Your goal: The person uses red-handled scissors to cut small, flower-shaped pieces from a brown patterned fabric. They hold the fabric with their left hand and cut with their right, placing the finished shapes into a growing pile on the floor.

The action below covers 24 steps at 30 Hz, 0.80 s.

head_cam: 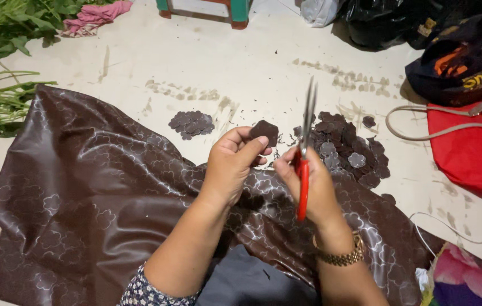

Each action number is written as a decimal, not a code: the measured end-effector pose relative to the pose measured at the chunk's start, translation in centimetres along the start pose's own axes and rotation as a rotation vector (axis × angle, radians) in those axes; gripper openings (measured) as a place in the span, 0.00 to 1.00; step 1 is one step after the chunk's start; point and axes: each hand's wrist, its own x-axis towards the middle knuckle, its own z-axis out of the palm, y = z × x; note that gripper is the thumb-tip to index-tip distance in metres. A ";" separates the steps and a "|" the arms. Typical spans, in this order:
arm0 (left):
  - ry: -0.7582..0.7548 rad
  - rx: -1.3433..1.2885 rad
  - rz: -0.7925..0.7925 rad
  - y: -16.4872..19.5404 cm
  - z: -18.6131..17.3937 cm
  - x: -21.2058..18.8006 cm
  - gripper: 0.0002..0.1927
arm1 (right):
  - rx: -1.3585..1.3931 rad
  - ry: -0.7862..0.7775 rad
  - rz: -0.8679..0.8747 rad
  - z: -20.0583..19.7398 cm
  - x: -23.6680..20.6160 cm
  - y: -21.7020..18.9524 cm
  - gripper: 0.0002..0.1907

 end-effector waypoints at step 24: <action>0.082 -0.134 -0.090 0.1 0.5 -0.4 0.05 | -0.170 -0.295 0.111 1.2 -1.2 0.8 0.22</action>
